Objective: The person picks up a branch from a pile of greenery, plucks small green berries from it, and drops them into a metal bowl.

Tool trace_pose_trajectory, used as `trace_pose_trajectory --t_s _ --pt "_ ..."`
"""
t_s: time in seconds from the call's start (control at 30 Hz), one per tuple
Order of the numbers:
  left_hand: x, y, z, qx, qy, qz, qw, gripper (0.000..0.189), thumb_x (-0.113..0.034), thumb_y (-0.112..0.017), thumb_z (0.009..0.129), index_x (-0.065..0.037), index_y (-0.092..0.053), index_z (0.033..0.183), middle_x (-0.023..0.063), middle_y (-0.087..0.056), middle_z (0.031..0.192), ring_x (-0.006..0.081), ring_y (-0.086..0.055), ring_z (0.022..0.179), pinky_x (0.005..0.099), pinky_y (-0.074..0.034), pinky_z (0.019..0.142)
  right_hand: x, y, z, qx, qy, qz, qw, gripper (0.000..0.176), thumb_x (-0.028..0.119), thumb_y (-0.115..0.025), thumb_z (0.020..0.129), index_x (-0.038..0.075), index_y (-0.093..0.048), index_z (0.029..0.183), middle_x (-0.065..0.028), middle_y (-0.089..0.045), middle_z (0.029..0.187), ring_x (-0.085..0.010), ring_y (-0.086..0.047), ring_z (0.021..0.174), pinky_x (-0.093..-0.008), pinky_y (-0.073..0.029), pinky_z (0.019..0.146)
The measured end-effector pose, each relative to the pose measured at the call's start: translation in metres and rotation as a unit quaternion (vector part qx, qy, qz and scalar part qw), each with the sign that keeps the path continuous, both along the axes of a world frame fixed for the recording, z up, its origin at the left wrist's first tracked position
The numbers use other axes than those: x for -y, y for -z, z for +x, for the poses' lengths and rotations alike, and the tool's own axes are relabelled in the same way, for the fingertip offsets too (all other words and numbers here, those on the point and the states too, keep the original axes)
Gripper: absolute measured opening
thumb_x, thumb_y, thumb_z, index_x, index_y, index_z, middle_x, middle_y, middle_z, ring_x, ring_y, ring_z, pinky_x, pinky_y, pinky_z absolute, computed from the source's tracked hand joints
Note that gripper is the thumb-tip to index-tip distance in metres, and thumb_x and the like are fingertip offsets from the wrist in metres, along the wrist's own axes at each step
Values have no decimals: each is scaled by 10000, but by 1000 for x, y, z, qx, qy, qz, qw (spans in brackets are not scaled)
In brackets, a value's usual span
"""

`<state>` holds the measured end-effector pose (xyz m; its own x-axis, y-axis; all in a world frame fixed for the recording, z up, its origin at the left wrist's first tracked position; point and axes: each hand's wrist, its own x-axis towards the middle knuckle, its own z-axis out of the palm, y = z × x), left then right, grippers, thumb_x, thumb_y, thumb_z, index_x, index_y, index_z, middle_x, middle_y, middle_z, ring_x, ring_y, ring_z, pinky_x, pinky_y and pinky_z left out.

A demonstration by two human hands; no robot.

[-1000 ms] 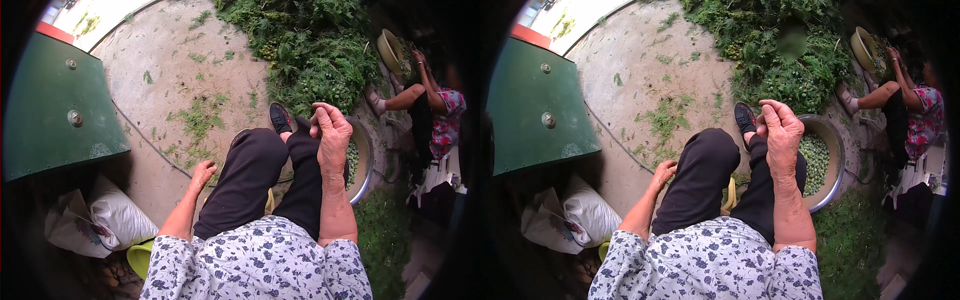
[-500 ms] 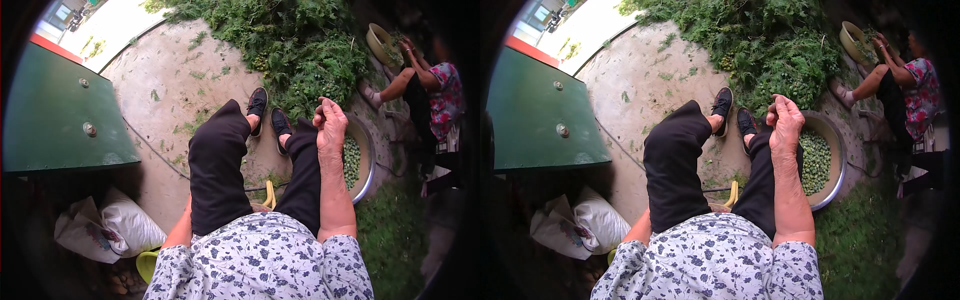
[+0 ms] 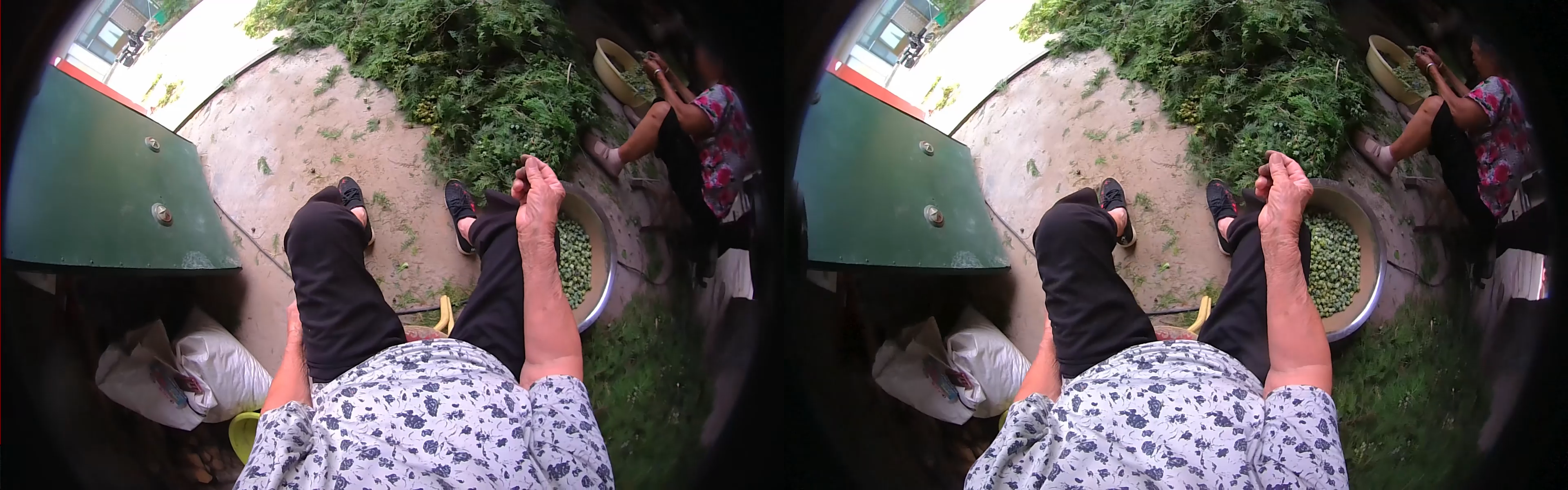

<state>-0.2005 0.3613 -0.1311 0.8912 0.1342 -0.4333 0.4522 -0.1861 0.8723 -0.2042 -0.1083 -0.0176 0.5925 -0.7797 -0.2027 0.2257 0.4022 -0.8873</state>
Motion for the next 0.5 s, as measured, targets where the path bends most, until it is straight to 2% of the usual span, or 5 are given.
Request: trace_pose_trajectory --t_s 0.07,0.1,0.2,0.37,0.5 --pt "1 -4 5 10 -5 2 1000 303 -113 -636 775 75 -586 1008 108 -638 846 140 -592 706 258 -478 618 5 0 -3 33 26 7 999 148 157 -610 849 22 -603 907 -17 -573 660 -71 -491 483 -182 -394 413" --pt "-11 15 21 20 -138 -111 984 334 -54 -617 783 84 -539 1077 115 -628 809 131 -579 644 231 -476 571 5 -1 -4 47 29 8 998 149 163 -610 849 25 -605 905 -19 -573 656 -73 -491 481 -184 -394 413" --pt "2 -38 62 98 -192 -46 975 389 -50 -564 828 62 -453 1184 103 -610 901 106 -575 660 198 -451 545 2 -6 -2 49 41 10 998 150 171 -588 866 25 -590 900 -20 -572 640 -80 -487 459 -190 -374 401" --pt "112 -159 116 249 -38 -172 952 279 -80 -549 873 -21 -508 1143 89 -623 943 123 -605 760 235 -493 697 42 -17 -18 32 111 -10 993 157 169 -538 894 29 -574 955 -28 -577 654 -75 -495 473 -194 -388 402" --pt "218 -188 148 172 86 -330 924 275 -73 -565 862 -9 -515 1126 106 -632 934 143 -619 758 260 -515 704 88 -17 -36 -45 125 -54 990 163 165 -532 896 32 -574 979 -23 -573 672 -67 -501 472 -181 -390 404"
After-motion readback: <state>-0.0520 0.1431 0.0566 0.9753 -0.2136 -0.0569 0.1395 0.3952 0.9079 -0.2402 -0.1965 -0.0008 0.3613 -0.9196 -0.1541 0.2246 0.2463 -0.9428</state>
